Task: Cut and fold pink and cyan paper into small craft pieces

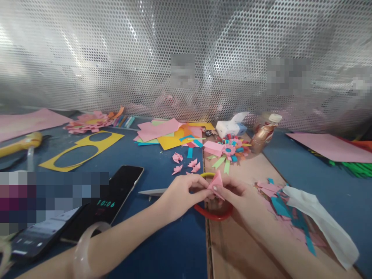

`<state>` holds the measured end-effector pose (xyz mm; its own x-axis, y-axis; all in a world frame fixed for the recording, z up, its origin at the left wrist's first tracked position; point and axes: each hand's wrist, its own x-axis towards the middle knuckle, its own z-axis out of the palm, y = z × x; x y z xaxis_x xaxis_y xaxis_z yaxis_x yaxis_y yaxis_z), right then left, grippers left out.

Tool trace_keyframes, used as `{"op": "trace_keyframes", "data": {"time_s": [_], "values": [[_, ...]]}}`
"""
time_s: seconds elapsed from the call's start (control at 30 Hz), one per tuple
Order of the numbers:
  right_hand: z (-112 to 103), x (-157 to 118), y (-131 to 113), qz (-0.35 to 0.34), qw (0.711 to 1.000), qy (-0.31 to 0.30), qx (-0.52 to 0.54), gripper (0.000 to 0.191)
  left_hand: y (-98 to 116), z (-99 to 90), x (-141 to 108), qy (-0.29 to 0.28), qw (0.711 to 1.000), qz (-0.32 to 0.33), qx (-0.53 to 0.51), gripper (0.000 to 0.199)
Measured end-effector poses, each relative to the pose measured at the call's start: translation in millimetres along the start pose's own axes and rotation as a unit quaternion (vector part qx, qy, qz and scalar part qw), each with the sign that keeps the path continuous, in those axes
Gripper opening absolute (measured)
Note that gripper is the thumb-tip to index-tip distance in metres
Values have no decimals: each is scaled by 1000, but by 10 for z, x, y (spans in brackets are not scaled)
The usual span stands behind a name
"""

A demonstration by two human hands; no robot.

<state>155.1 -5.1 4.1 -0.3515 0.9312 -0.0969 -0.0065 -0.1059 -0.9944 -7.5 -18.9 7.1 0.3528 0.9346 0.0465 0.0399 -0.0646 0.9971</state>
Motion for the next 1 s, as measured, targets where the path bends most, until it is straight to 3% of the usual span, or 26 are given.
{"op": "trace_keyframes", "data": {"time_s": [0.57, 1.0], "values": [[1, -2, 71, -13, 999, -12, 42, 22, -18, -9, -10, 1, 1000, 7, 11, 14], [-21, 1, 84, -10, 1000, -13, 7, 23, -18, -2, -9, 1, 1000, 6, 4, 17]]}}
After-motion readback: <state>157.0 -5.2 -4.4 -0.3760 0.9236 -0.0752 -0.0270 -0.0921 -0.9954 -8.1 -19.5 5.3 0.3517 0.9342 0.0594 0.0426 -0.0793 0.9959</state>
